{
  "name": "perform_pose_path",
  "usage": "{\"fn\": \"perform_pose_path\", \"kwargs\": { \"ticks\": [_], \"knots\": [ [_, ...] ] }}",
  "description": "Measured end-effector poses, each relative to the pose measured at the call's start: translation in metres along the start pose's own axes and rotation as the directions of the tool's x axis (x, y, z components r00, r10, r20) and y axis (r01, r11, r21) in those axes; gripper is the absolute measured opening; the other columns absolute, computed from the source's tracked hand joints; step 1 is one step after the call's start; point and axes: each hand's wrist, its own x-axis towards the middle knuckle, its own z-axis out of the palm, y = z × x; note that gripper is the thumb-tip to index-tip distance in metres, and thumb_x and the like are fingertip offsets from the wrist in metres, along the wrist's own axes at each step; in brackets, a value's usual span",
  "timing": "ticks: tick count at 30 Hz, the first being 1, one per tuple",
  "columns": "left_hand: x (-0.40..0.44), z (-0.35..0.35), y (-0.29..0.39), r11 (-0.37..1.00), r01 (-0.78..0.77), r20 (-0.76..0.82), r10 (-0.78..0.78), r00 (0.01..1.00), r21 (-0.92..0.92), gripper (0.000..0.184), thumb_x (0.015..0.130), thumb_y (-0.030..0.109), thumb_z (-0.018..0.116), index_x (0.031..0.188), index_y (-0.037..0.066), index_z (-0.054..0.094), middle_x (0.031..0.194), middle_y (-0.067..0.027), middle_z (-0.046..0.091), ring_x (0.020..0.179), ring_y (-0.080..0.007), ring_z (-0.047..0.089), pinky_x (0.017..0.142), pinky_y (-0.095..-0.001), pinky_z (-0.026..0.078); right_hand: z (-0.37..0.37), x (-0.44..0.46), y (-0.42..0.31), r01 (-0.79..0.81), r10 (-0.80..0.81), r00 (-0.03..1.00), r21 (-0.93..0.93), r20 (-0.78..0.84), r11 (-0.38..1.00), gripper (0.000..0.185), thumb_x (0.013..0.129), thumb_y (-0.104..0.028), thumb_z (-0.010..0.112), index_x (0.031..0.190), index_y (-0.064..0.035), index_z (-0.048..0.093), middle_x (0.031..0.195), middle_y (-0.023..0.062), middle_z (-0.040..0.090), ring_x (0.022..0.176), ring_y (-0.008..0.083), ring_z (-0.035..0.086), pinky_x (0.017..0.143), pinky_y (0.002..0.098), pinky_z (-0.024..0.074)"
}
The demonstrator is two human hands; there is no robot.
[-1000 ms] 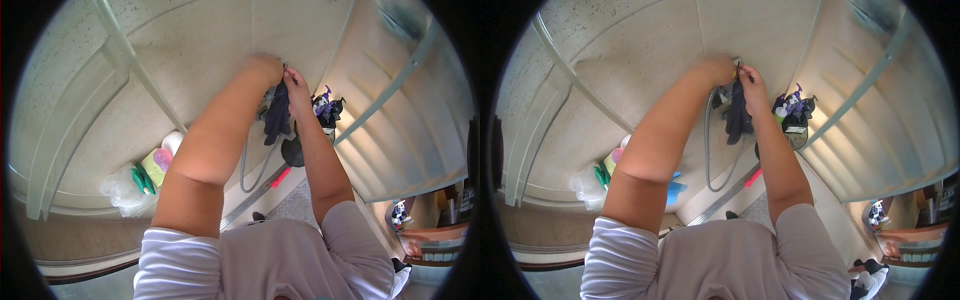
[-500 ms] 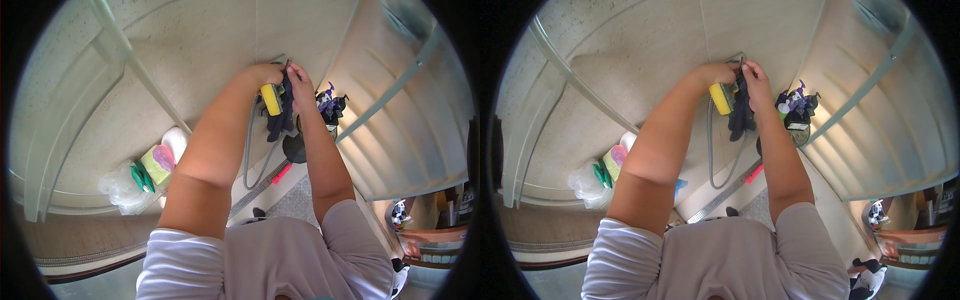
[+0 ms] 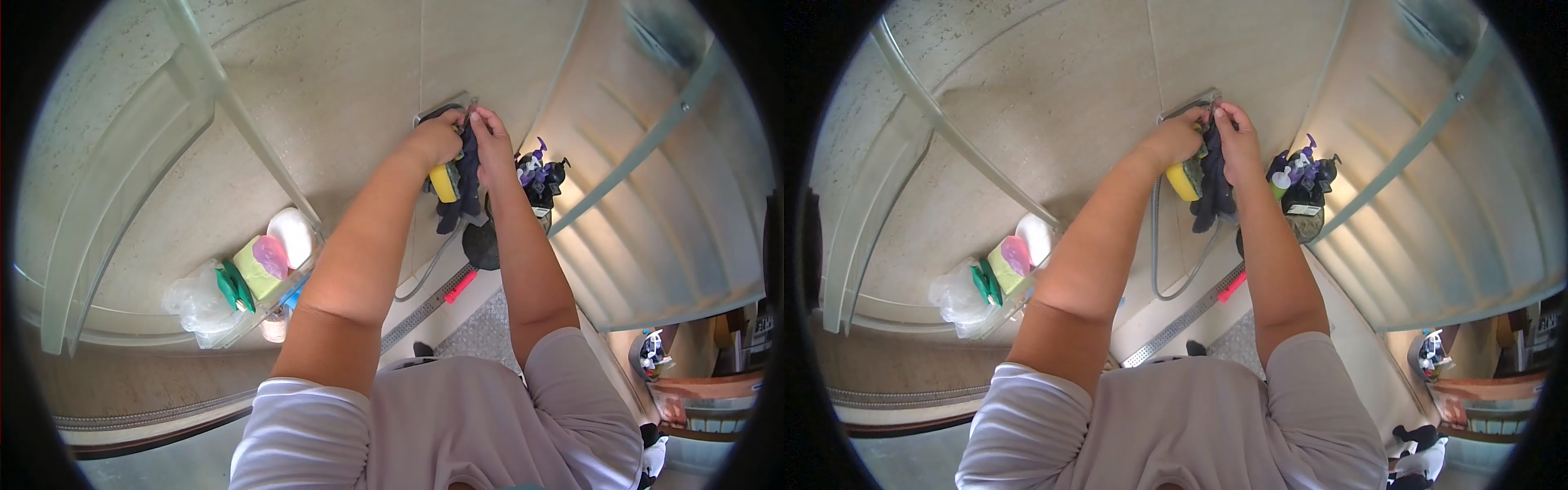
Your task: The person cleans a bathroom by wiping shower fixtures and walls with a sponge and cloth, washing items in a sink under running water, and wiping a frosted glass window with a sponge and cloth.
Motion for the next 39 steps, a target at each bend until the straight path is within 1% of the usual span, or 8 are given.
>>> {"fn": "perform_pose_path", "kwargs": {
  "ticks": [6,21,25,26,28,32,35,39],
  "knots": [
    [0.008,0.01,-0.008,0.997,-0.073,-0.047,0.074,0.996,0.02,0.043,0.073,0.007,0.045,0.115,0.012,0.046,0.103,-0.0192,0.059,0.101,-0.034,0.054,0.084,-0.0369,0.041,-0.002,0.002,0.001,0.0,0.0,1.0,-0.055,0.0,0.999,0.025,0.085,-0.016,0.058,0.107,-0.0032,0.055,0.101,0.0039,0.056,0.095,0.0118,0.049,0.085,0.0238,0.0376],
    [-0.012,0.01,-0.008,0.994,-0.002,-0.079,-0.006,0.997,-0.105,0.041,0.075,0.01,0.048,0.115,0.017,0.045,0.094,-0.0182,0.06,0.093,-0.0342,0.057,0.078,-0.0382,0.043,0.001,0.0,0.003,-0.009,0.006,0.999,-0.064,-0.037,0.998,0.023,0.086,-0.016,0.056,0.105,-0.0024,0.055,0.096,0.0029,0.055,0.09,0.0109,0.049,0.081,0.0232,0.039],
    [-0.027,0.015,-0.006,0.995,0.014,-0.184,-0.032,0.982,-0.099,0.042,0.075,0.014,0.05,0.117,0.016,0.044,0.097,-0.0181,0.06,0.092,-0.0344,0.057,0.078,-0.0397,0.044,0.004,-0.007,-0.001,0.067,-0.067,0.998,-0.093,-0.001,0.993,0.024,0.084,-0.015,0.058,0.105,-0.0036,0.055,0.094,0.0029,0.055,0.089,0.0106,0.049,0.079,0.0238,0.04],
    [-0.03,0.02,-0.007,0.993,0.003,-0.237,-0.032,0.971,-0.121,0.042,0.076,0.015,0.05,0.117,0.016,0.044,0.093,-0.0186,0.061,0.089,-0.0349,0.058,0.075,-0.0399,0.045,0.002,-0.009,-0.001,0.087,-0.089,0.996,-0.208,-0.002,0.974,0.025,0.082,-0.016,0.06,0.104,-0.0039,0.056,0.095,0.0043,0.055,0.089,0.0121,0.05,0.078,0.0248,0.0406],
    [-0.036,0.025,-0.006,0.994,-0.005,-0.299,-0.028,0.954,-0.109,0.042,0.076,0.017,0.052,0.117,0.016,0.043,0.088,-0.0189,0.061,0.083,-0.0356,0.059,0.071,-0.0407,0.046,-0.004,-0.011,0.0,0.12,-0.131,0.991,-0.429,0.004,0.895,0.027,0.078,-0.018,0.063,0.101,-0.0044,0.057,0.096,0.0071,0.056,0.089,0.0151,0.051,0.077,0.0268,0.0418],
    [-0.035,0.036,-0.011,0.999,-0.031,-0.368,0.032,0.929,0.009,0.043,0.079,0.023,0.053,0.119,0.017,0.041,0.083,-0.0172,0.062,0.077,-0.0361,0.06,0.068,-0.043,0.047,-0.022,0.012,0.001,0.164,-0.111,0.986,-0.808,0.122,0.566,0.034,0.068,-0.024,0.067,0.093,-0.003,0.059,0.087,0.0142,0.06,0.08,0.0238,0.057,0.071,0.0313,0.0449],
    [-0.031,0.042,-0.015,0.998,-0.029,-0.404,0.051,0.913,0.059,0.042,0.08,0.025,0.053,0.119,0.017,0.04,0.08,-0.0161,0.062,0.075,-0.0355,0.06,0.066,-0.0443,0.047,0.007,0.004,-0.054,0.162,0.059,0.98,-0.937,0.189,0.311,0.035,0.064,-0.026,0.066,0.088,-0.0014,0.06,0.072,0.0154,0.061,0.068,0.0271,0.06,0.064,0.0337,0.0464],
    [-0.029,0.045,-0.017,0.997,-0.047,-0.43,0.069,0.9,0.062,0.038,0.082,0.025,0.052,0.118,0.017,0.04,0.079,-0.0151,0.062,0.074,-0.035,0.06,0.064,-0.045,0.047,0.009,0.02,-0.068,0.197,0.199,0.95,-0.957,0.24,0.215,0.032,0.063,-0.026,0.067,0.084,-0.0027,0.06,0.072,0.0144,0.061,0.068,0.0262,0.06,0.064,0.0334,0.0465]
  ]
}}
